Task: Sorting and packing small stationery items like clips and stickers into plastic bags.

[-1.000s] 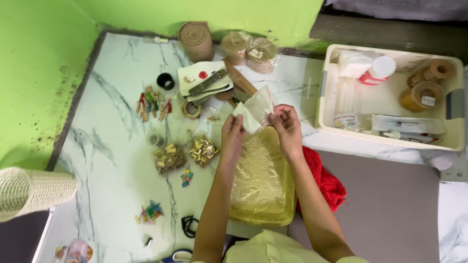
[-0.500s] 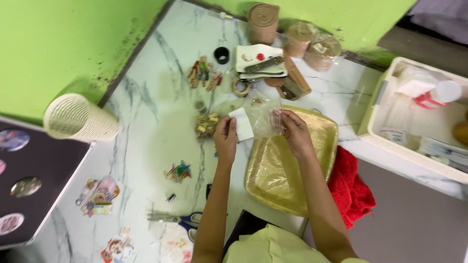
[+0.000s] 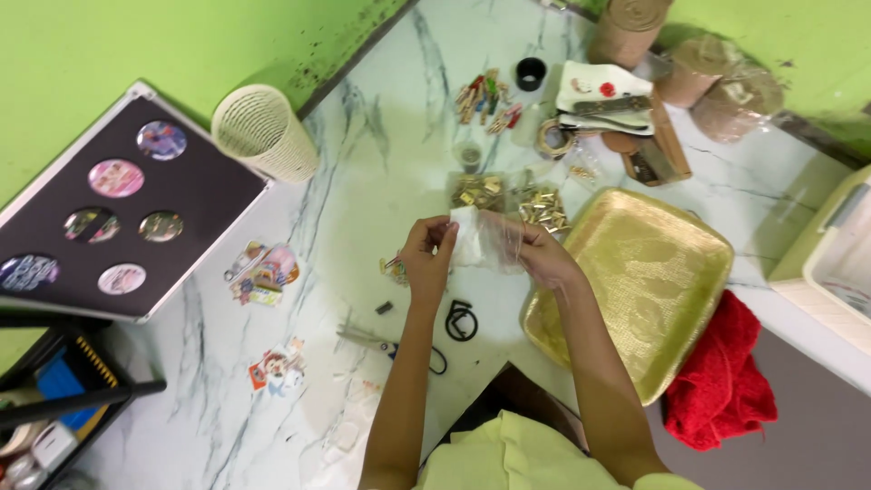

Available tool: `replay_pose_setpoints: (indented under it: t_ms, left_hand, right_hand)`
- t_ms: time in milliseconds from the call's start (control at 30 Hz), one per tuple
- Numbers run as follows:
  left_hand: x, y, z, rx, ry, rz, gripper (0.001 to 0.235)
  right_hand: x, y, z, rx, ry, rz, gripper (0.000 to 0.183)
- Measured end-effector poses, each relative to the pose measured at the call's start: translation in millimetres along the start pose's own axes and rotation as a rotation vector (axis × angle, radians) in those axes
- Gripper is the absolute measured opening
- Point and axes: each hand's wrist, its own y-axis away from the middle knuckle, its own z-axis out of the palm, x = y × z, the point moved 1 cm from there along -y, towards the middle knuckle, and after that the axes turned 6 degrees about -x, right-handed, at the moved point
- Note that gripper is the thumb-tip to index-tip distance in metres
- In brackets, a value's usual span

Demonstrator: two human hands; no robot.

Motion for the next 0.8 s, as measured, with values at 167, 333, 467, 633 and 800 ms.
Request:
replay_pose_setpoints:
  t_ms: [167, 333, 467, 633, 800]
  left_hand:
    - [-6, 7, -27, 0.09, -0.005, -0.082, 0.014]
    - [3, 9, -38, 0.133, -0.039, -0.016, 0.022]
    - [17, 6, -40, 0.165, 0.06, -0.15, 0.022]
    - [10, -4, -41, 0.08, 0.064, -0.164, 0.019]
    - [-6, -16, -36, 0.121, 0.008, 0.027, 0.009]
  right_hand:
    - [12, -20, 26, -0.011, 0.002, 0.014, 0.029]
    - [51, -48, 19, 0.199, 0.12, 0.042, 0.02]
    - [16, -48, 47, 0.143, 0.247, -0.068, 0.018]
    - [19, -60, 44, 0.057, 0.189, -0.14, 0.026]
    - [32, -65, 27, 0.145, 0.09, -0.157, 0.022]
